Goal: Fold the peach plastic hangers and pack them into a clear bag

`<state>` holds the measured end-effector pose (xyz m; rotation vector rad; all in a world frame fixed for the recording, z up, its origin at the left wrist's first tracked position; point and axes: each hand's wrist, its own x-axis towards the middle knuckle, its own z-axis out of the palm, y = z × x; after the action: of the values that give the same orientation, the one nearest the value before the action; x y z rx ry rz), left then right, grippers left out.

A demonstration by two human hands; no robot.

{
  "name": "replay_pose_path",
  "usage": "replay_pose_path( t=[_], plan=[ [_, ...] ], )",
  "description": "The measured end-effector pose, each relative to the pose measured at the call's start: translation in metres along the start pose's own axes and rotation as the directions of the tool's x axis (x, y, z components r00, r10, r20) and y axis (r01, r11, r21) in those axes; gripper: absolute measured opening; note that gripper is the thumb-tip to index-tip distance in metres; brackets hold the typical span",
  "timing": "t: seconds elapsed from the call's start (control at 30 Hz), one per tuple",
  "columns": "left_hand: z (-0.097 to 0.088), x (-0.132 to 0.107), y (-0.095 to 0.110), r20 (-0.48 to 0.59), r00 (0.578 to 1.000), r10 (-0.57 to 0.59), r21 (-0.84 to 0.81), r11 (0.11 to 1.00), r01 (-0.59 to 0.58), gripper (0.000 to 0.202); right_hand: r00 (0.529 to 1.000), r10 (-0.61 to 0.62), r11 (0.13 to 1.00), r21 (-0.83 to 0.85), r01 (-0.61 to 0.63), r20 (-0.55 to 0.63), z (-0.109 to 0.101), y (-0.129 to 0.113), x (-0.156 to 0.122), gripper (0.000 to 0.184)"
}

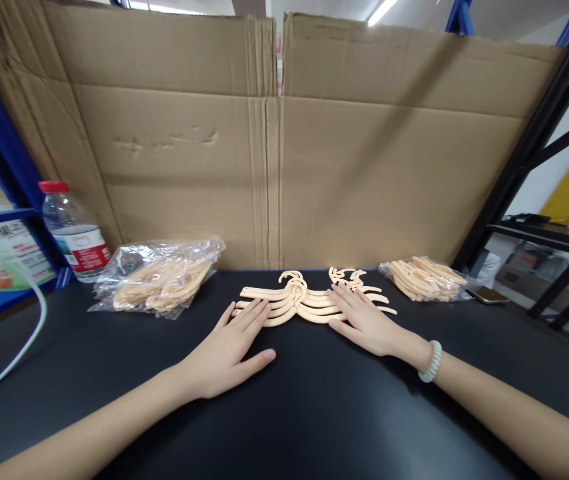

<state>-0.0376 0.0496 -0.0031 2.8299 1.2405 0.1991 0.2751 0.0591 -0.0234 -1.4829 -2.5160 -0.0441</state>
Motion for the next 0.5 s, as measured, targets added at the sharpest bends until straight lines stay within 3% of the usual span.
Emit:
replay_pose_path(
  t=[0.1, 0.23, 0.37, 0.5],
  plan=[
    [0.001, -0.001, 0.0, -0.053, 0.998, 0.022, -0.005, 1.0, -0.022, 0.069, 0.991, -0.029, 0.999, -0.041, 0.024, -0.131, -0.003, 0.009, 0.001, 0.065],
    [0.002, -0.003, -0.001, -0.046, 0.998, 0.041, -0.019, 0.999, -0.041, 0.066, 0.936, 0.007, 0.999, -0.048, -0.026, -0.353, -0.018, 0.05, 0.006, 0.041],
    [0.004, -0.003, -0.004, -0.015, 0.998, 0.055, -0.035, 0.998, -0.056, 0.066, 0.955, 0.038, 0.997, -0.052, -0.056, -0.296, -0.037, 0.098, 0.018, 0.035],
    [0.007, -0.002, -0.007, -0.016, 0.998, 0.065, -0.029, 0.997, -0.066, 0.067, 0.994, -0.068, 0.994, -0.093, 0.06, -0.085, -0.048, 0.113, 0.04, 0.042]
  ],
)
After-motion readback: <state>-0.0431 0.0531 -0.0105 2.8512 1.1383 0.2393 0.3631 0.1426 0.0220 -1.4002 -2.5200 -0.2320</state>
